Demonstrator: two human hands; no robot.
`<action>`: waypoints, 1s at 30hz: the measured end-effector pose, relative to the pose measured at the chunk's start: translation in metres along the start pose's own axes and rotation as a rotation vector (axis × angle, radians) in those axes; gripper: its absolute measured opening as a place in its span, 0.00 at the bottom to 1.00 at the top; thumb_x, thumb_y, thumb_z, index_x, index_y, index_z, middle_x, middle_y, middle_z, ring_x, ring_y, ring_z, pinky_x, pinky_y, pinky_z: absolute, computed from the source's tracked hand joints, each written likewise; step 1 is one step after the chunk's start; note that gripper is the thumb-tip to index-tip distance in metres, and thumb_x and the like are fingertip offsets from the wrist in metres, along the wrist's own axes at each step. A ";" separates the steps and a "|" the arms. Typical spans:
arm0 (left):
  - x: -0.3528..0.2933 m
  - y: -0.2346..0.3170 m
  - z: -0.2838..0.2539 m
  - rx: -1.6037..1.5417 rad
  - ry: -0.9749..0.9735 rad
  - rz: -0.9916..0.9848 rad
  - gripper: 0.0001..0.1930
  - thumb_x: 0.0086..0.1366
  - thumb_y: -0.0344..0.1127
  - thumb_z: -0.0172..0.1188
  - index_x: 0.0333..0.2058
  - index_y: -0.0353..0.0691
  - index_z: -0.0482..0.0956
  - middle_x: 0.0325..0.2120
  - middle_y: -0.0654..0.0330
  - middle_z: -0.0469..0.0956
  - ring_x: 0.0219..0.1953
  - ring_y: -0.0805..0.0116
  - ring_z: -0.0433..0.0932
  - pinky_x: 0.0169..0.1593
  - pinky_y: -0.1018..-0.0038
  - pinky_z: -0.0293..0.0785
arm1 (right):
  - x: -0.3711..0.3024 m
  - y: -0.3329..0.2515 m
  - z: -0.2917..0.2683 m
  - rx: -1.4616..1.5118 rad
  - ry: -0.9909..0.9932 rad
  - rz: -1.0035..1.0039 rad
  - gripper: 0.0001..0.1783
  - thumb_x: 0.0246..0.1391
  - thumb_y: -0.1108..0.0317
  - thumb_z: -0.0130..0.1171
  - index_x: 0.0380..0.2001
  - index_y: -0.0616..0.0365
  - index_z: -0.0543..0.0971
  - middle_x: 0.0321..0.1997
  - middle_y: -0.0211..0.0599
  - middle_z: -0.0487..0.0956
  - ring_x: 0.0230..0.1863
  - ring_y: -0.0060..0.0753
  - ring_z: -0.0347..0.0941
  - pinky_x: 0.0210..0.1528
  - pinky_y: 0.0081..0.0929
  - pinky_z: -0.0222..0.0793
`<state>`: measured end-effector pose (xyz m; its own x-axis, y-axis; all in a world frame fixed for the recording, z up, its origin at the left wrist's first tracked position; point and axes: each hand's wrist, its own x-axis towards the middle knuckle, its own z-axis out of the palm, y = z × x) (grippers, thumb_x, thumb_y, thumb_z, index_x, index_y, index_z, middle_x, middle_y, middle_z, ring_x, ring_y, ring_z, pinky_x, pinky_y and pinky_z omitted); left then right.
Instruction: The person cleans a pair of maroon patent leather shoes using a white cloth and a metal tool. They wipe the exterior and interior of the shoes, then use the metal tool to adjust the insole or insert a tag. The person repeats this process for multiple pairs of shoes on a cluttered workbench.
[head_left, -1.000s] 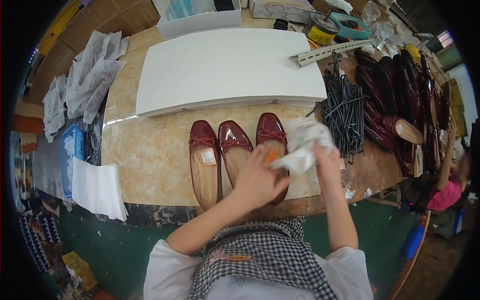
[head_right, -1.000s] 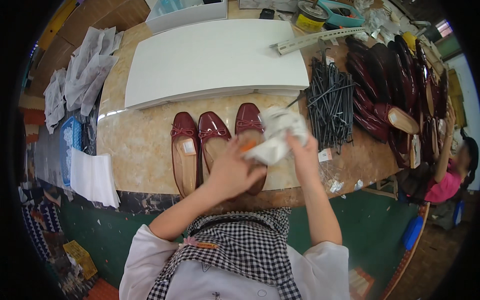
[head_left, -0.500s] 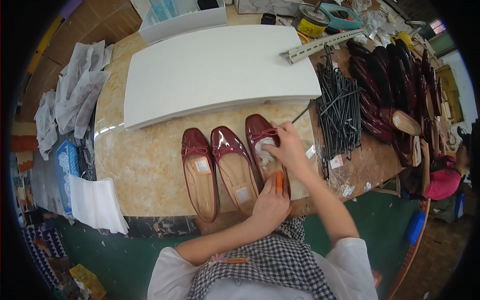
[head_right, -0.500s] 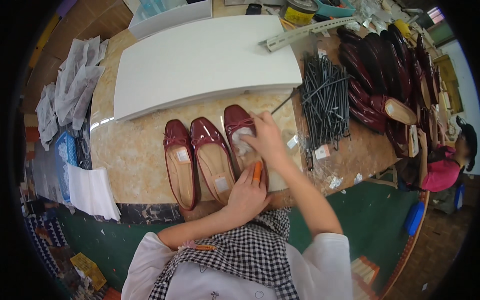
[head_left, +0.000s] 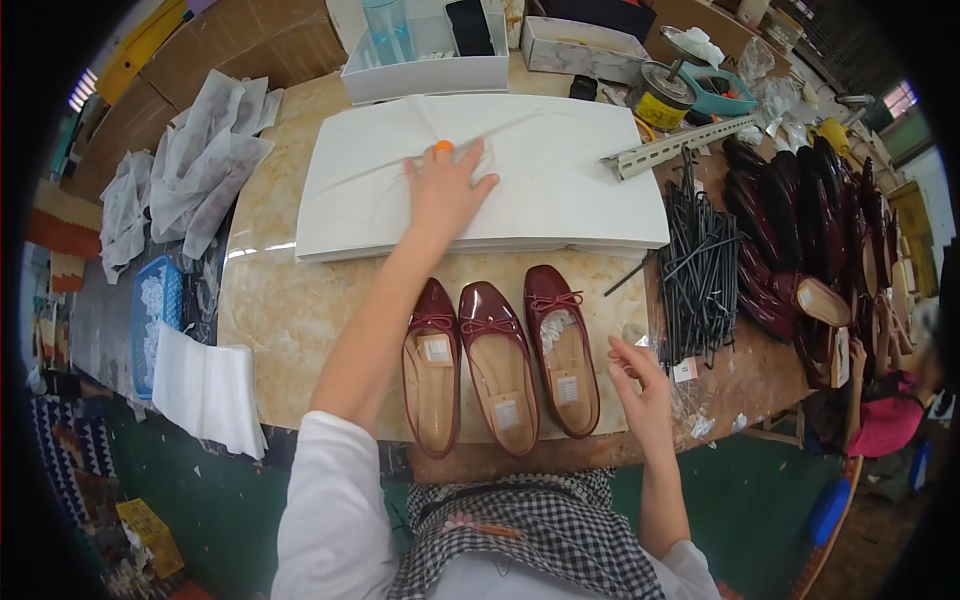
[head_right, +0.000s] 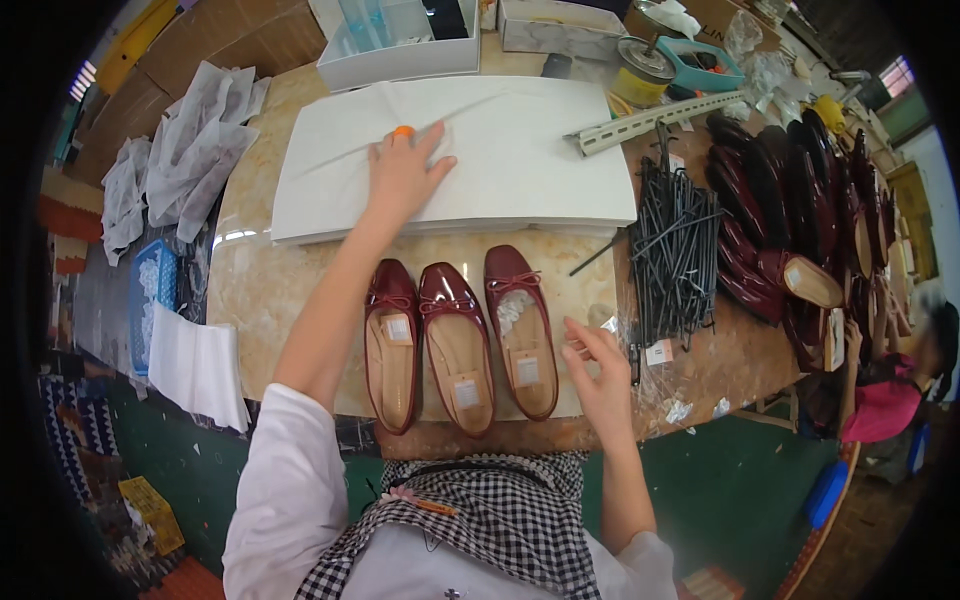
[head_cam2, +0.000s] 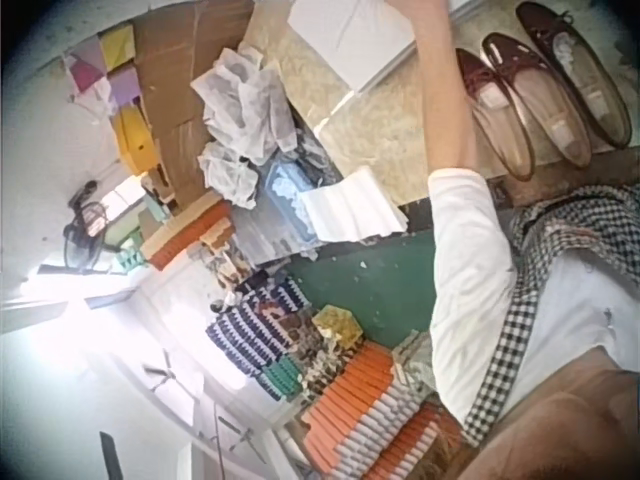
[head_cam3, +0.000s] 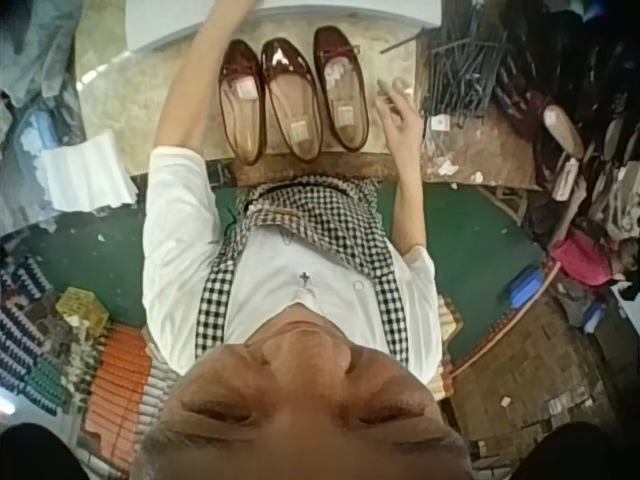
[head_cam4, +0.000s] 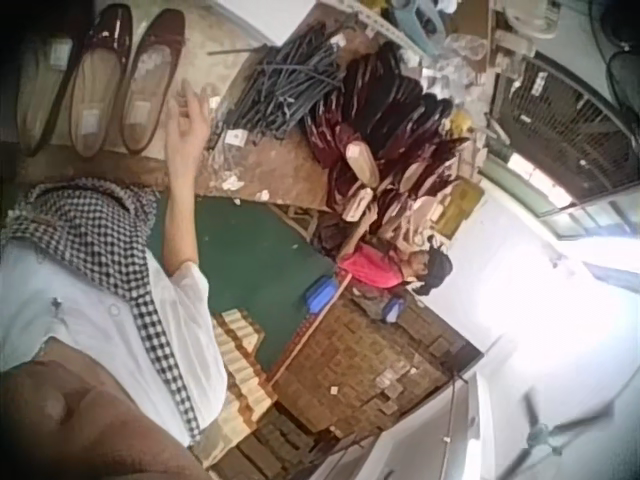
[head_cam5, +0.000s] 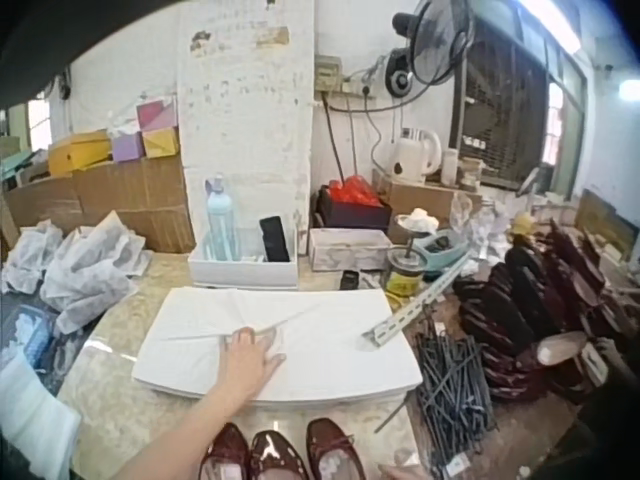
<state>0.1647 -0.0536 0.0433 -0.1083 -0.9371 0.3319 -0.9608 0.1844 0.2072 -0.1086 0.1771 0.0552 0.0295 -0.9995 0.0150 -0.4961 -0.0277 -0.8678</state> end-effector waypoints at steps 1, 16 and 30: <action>-0.006 0.002 -0.003 -0.134 0.035 0.052 0.22 0.63 0.50 0.55 0.53 0.47 0.74 0.45 0.46 0.71 0.51 0.48 0.68 0.54 0.50 0.63 | -0.002 -0.001 0.004 0.143 0.044 0.028 0.25 0.56 0.75 0.57 0.58 0.60 0.71 0.48 0.40 0.75 0.44 0.29 0.73 0.47 0.25 0.69; -0.205 0.059 -0.098 -0.842 -0.010 -0.235 0.14 0.61 0.34 0.59 0.46 0.40 0.75 0.49 0.53 0.74 0.54 0.59 0.73 0.59 0.63 0.67 | 0.015 -0.066 0.037 0.202 -0.277 -0.170 0.40 0.44 0.75 0.63 0.63 0.60 0.64 0.66 0.53 0.63 0.70 0.49 0.54 0.70 0.37 0.50; -0.273 0.096 -0.060 -0.348 -0.354 0.342 0.28 0.57 0.52 0.59 0.41 0.28 0.80 0.41 0.44 0.78 0.48 0.53 0.75 0.56 0.62 0.64 | 0.047 -0.014 0.117 -0.776 -0.116 -0.600 0.22 0.38 0.71 0.63 0.43 0.60 0.80 0.34 0.38 0.70 0.35 0.42 0.72 0.35 0.36 0.68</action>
<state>0.1170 0.2382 0.0282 -0.5325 -0.8381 0.1183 -0.7228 0.5230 0.4517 0.0012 0.1331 0.0099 0.5262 -0.8092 0.2615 -0.8016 -0.5746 -0.1652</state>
